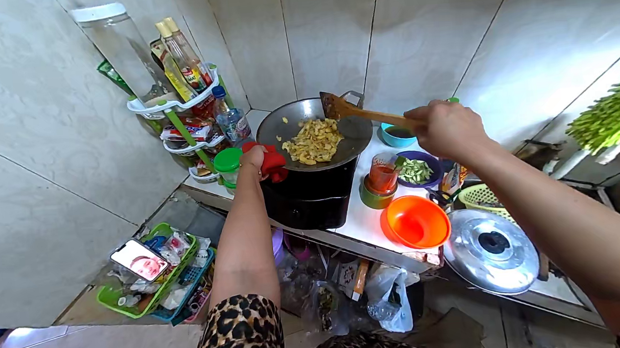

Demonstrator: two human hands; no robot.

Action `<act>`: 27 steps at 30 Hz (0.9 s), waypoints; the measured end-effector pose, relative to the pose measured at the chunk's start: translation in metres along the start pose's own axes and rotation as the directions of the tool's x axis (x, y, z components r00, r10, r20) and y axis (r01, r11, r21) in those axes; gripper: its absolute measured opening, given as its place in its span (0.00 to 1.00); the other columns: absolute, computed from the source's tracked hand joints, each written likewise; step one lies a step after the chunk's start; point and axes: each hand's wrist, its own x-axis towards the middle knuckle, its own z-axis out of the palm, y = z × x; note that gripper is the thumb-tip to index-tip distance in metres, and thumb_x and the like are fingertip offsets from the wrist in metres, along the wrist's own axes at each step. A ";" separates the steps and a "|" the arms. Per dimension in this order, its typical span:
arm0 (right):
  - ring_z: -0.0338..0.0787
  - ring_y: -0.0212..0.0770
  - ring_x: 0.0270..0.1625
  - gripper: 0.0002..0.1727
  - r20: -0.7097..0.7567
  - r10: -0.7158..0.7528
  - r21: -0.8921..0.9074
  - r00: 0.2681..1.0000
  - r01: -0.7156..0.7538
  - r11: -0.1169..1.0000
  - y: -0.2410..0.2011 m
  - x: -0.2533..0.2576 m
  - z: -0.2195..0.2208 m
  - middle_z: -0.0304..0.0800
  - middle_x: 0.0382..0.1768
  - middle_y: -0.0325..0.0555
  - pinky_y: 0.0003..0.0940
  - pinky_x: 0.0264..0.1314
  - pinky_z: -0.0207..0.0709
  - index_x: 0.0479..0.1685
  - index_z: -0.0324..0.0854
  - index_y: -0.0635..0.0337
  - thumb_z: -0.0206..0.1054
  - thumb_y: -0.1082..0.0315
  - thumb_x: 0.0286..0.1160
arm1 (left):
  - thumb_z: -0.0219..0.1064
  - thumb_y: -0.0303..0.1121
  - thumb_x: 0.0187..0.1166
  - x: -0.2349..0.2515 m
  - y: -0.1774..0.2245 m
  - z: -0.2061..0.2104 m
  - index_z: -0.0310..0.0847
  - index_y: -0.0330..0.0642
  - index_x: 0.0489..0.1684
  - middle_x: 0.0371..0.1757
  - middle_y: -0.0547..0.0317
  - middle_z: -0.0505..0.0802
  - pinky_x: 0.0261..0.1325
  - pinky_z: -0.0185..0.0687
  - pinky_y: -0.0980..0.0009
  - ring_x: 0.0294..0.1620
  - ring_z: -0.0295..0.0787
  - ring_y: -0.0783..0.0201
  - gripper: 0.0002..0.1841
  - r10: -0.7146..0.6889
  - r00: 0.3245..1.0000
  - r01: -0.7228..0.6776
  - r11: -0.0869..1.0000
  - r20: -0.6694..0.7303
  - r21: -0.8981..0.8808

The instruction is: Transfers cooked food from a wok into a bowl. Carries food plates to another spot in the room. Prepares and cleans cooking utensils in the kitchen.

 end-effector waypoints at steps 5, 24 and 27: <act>0.87 0.74 0.59 0.19 0.080 -0.011 0.035 0.997 0.008 0.999 0.014 0.003 -0.013 0.91 0.53 0.67 0.77 0.54 0.74 0.69 0.87 0.49 0.69 0.65 0.80 | 0.70 0.40 0.75 -0.020 -0.007 0.008 0.75 0.30 0.67 0.62 0.35 0.85 0.58 0.83 0.46 0.59 0.85 0.44 0.27 0.121 0.985 -0.130 0.989 -0.120 -0.069; 0.88 0.51 0.34 0.16 0.194 -0.119 0.368 0.974 0.041 0.929 0.028 -0.009 -0.027 0.89 0.40 0.58 0.53 0.40 0.83 0.63 0.83 0.62 0.69 0.71 0.78 | 0.57 0.43 0.82 -0.114 -0.055 -0.035 0.78 0.44 0.57 0.43 0.54 0.88 0.35 0.83 0.66 0.34 0.85 0.63 0.15 0.130 0.984 -0.163 0.934 -0.122 -0.317; 0.87 0.43 0.32 0.19 0.323 -0.098 0.522 0.941 -0.091 0.848 0.021 -0.016 -0.041 0.87 0.45 0.57 0.41 0.37 0.85 0.72 0.75 0.63 0.62 0.70 0.85 | 0.57 0.43 0.82 -0.142 -0.069 -0.040 0.79 0.47 0.55 0.44 0.56 0.88 0.37 0.82 0.67 0.36 0.86 0.64 0.14 0.137 0.985 -0.165 0.923 -0.104 -0.349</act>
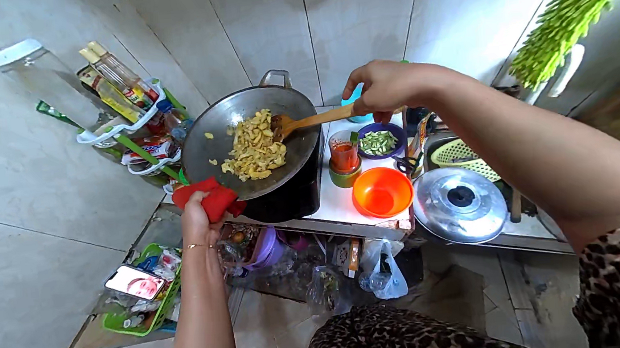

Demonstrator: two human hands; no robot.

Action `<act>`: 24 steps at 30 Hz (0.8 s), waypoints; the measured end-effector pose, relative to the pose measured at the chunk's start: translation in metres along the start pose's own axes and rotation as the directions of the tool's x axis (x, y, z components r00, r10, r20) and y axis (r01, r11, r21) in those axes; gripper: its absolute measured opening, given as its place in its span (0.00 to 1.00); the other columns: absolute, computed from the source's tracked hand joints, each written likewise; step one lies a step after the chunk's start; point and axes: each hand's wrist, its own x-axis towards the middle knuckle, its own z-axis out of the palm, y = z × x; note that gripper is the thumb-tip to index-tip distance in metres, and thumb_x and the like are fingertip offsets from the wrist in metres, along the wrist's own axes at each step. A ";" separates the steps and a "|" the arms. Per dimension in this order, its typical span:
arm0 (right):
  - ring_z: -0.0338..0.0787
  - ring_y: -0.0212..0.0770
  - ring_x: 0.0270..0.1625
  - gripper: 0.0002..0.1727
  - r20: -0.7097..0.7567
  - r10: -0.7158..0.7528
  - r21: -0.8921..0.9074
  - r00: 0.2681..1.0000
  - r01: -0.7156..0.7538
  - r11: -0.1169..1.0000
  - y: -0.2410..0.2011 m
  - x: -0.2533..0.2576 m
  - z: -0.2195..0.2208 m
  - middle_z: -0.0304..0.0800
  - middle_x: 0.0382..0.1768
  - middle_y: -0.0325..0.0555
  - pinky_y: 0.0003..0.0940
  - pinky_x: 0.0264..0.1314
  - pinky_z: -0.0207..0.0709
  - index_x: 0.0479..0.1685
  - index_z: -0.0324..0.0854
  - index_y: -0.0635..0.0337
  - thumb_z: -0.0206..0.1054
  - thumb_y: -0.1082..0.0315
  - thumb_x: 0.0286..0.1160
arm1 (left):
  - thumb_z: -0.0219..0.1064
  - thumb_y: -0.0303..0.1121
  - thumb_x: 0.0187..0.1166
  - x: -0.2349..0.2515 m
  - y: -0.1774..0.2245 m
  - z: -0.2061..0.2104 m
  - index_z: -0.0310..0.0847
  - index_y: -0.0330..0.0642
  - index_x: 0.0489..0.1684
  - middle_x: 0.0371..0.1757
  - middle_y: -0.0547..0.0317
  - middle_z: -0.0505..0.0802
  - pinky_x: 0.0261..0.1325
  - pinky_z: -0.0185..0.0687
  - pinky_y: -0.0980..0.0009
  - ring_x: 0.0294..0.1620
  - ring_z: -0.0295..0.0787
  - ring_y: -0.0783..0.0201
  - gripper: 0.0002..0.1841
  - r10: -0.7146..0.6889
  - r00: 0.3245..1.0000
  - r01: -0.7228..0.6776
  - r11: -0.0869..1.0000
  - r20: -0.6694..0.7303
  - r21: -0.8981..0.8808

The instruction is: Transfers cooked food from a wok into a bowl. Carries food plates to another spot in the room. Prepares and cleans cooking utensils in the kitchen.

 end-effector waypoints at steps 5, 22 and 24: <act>0.91 0.39 0.38 0.18 0.188 -0.077 0.407 0.979 -0.007 0.913 0.010 -0.010 0.009 0.85 0.50 0.52 0.33 0.43 0.89 0.73 0.71 0.60 0.57 0.63 0.92 | 0.54 0.39 0.84 -0.026 -0.004 -0.019 0.75 0.49 0.45 0.38 0.58 0.87 0.30 0.83 0.70 0.32 0.86 0.64 0.08 -0.075 0.997 0.073 0.995 -0.026 -0.073; 0.82 0.68 0.70 0.55 -0.241 0.046 0.088 0.969 -0.026 0.996 0.138 0.131 0.126 0.80 0.69 0.70 0.68 0.71 0.75 0.83 0.62 0.66 0.90 0.61 0.49 | 0.50 0.36 0.86 -0.080 -0.026 -0.074 0.74 0.47 0.43 0.31 0.59 0.88 0.23 0.82 0.72 0.26 0.87 0.67 0.08 -0.043 0.976 0.023 0.995 -0.215 -0.096; 0.80 0.70 0.72 0.56 -0.243 0.081 0.117 0.967 -0.053 0.992 0.134 0.143 0.123 0.78 0.71 0.71 0.69 0.72 0.73 0.84 0.61 0.67 0.90 0.64 0.49 | 0.50 0.35 0.86 -0.081 -0.032 -0.075 0.74 0.47 0.41 0.28 0.61 0.88 0.20 0.80 0.73 0.23 0.86 0.69 0.09 -0.021 0.976 0.003 0.997 -0.215 -0.082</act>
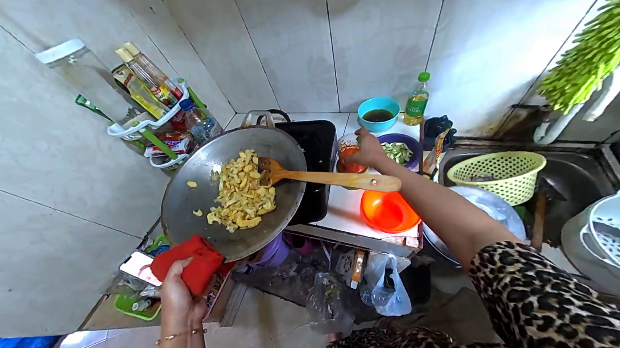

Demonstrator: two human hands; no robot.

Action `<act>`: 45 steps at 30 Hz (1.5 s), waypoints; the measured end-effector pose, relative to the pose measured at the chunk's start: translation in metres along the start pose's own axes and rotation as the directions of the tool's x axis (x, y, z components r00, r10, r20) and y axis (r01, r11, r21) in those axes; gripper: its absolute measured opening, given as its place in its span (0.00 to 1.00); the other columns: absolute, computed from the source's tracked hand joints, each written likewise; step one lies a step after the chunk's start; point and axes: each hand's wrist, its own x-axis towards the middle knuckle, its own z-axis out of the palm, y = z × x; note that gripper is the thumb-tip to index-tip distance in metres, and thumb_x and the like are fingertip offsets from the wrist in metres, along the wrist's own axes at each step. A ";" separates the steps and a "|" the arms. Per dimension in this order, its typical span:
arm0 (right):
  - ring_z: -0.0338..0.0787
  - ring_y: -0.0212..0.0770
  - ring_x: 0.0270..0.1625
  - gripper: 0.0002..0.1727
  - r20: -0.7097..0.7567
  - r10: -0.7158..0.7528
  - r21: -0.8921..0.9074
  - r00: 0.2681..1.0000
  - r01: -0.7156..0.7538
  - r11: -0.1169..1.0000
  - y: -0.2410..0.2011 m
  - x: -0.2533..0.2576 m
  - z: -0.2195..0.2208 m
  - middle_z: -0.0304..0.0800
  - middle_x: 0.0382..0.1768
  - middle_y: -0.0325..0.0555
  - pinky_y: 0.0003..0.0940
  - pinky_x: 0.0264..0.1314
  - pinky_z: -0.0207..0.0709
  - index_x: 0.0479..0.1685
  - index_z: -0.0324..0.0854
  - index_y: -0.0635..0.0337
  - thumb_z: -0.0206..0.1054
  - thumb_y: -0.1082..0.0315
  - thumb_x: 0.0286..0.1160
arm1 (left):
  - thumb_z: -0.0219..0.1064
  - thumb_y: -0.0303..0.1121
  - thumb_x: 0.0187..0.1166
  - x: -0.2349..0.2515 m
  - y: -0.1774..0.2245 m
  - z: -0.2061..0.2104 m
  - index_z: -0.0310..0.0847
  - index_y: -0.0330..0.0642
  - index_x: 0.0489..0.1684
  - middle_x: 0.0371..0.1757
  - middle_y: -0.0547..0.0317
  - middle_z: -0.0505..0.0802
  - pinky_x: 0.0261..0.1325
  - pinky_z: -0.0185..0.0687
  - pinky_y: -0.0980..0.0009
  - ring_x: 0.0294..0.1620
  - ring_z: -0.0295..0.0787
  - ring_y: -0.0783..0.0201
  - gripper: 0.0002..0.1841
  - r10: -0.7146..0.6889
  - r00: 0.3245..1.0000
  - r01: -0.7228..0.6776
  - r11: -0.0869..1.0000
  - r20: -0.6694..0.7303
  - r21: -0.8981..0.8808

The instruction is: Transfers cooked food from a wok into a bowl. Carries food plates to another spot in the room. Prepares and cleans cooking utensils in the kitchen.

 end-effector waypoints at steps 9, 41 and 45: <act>0.73 0.74 0.77 0.56 -0.216 -0.190 0.076 0.958 0.211 0.975 -0.015 0.001 -0.047 0.68 0.78 0.78 0.69 0.77 0.68 0.89 0.56 0.68 0.81 0.46 0.64 | 0.54 0.31 0.85 -0.006 -0.021 0.017 0.78 0.39 0.45 0.31 0.57 0.89 0.30 0.85 0.69 0.30 0.88 0.67 0.08 0.033 0.999 -0.034 0.999 -0.019 -0.037; 0.87 0.73 0.57 0.42 0.346 -0.317 -0.685 0.883 0.469 0.558 -0.018 -0.232 -0.127 0.85 0.56 0.69 0.65 0.40 0.81 0.83 0.75 0.25 0.65 0.82 0.72 | 0.64 0.28 0.78 -0.064 -0.094 0.115 0.81 0.37 0.45 0.35 0.59 0.90 0.46 0.87 0.67 0.38 0.91 0.69 0.06 0.278 0.960 -0.276 0.959 0.023 -0.069; 0.87 0.71 0.55 0.38 0.259 -0.302 -0.745 0.917 0.389 0.542 -0.030 -0.245 -0.154 0.85 0.53 0.68 0.62 0.34 0.79 0.82 0.75 0.24 0.60 0.79 0.78 | 0.65 0.28 0.78 -0.067 -0.101 0.124 0.79 0.34 0.53 0.40 0.56 0.91 0.50 0.87 0.67 0.41 0.91 0.69 0.10 0.312 0.950 -0.311 0.947 0.010 -0.077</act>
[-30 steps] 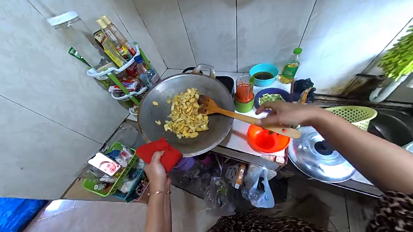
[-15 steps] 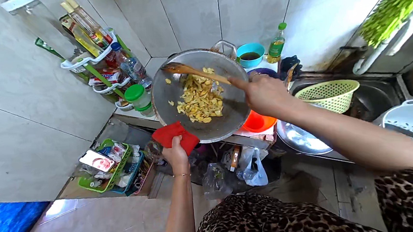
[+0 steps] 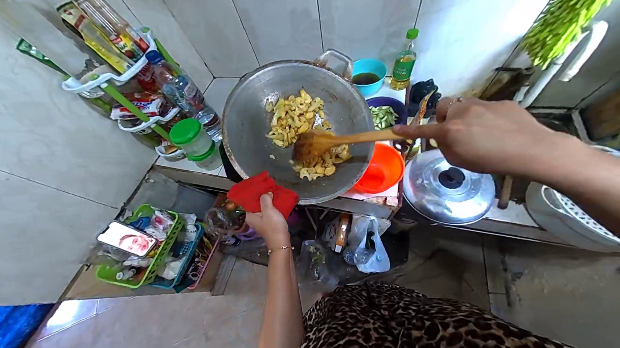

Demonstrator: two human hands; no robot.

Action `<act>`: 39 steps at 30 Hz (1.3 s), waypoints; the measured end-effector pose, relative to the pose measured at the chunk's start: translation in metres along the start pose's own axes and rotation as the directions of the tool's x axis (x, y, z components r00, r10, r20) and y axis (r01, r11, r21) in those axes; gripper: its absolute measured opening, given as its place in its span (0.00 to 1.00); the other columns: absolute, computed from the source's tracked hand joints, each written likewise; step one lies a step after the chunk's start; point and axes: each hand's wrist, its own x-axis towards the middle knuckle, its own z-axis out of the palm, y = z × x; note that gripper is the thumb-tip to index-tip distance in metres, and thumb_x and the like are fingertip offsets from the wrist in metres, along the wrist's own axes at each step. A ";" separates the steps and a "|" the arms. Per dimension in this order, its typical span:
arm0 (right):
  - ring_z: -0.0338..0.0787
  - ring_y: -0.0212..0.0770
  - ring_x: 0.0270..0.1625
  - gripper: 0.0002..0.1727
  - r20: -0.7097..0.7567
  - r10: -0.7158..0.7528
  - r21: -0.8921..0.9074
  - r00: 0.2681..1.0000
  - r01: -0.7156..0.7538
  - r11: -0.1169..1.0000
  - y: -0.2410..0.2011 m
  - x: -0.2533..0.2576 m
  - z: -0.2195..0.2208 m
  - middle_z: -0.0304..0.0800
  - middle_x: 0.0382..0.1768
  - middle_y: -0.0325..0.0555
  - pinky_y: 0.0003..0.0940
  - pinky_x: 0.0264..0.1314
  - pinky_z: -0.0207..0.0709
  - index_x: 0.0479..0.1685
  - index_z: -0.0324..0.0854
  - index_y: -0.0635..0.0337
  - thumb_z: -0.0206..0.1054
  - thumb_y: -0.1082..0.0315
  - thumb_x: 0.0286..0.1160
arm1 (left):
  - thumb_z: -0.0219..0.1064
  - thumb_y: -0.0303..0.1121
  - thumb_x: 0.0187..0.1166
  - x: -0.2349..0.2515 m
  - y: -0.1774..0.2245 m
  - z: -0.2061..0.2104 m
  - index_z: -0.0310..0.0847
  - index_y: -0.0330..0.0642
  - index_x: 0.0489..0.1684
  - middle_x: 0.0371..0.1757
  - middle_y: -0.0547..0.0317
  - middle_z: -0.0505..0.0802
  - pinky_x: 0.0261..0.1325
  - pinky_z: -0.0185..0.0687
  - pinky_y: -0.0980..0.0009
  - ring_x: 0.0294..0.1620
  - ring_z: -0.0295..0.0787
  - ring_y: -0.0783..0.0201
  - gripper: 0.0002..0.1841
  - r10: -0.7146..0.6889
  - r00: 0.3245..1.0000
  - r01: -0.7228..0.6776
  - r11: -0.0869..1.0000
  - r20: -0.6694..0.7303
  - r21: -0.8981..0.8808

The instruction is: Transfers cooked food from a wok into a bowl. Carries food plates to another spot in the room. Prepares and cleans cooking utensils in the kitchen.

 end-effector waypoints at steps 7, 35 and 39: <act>0.86 0.76 0.56 0.31 -0.065 0.148 0.225 0.987 -0.129 0.966 0.003 0.047 0.033 0.82 0.58 0.75 0.71 0.47 0.78 0.87 0.70 0.30 0.57 0.69 0.87 | 0.63 0.28 0.79 -0.013 -0.014 0.016 0.81 0.35 0.48 0.38 0.57 0.91 0.50 0.88 0.66 0.41 0.91 0.69 0.07 0.019 1.000 -0.019 1.000 0.014 -0.024; 0.88 0.72 0.58 0.26 -0.002 0.407 0.568 0.914 -0.334 0.752 0.071 -0.029 0.081 0.90 0.58 0.67 0.77 0.59 0.73 0.86 0.72 0.40 0.56 0.65 0.90 | 0.63 0.26 0.80 0.010 -0.019 0.107 0.79 0.27 0.54 0.42 0.51 0.91 0.56 0.87 0.70 0.45 0.91 0.69 0.11 0.134 0.991 -0.136 0.979 -0.027 -0.155; 0.87 0.67 0.62 0.26 -0.012 0.408 0.702 0.913 -0.283 0.653 0.085 -0.010 0.101 0.87 0.65 0.65 0.72 0.64 0.72 0.88 0.70 0.45 0.55 0.66 0.91 | 0.63 0.24 0.80 0.007 -0.023 0.110 0.79 0.27 0.53 0.41 0.52 0.90 0.55 0.87 0.70 0.44 0.91 0.70 0.10 0.142 0.989 -0.147 0.970 -0.041 -0.191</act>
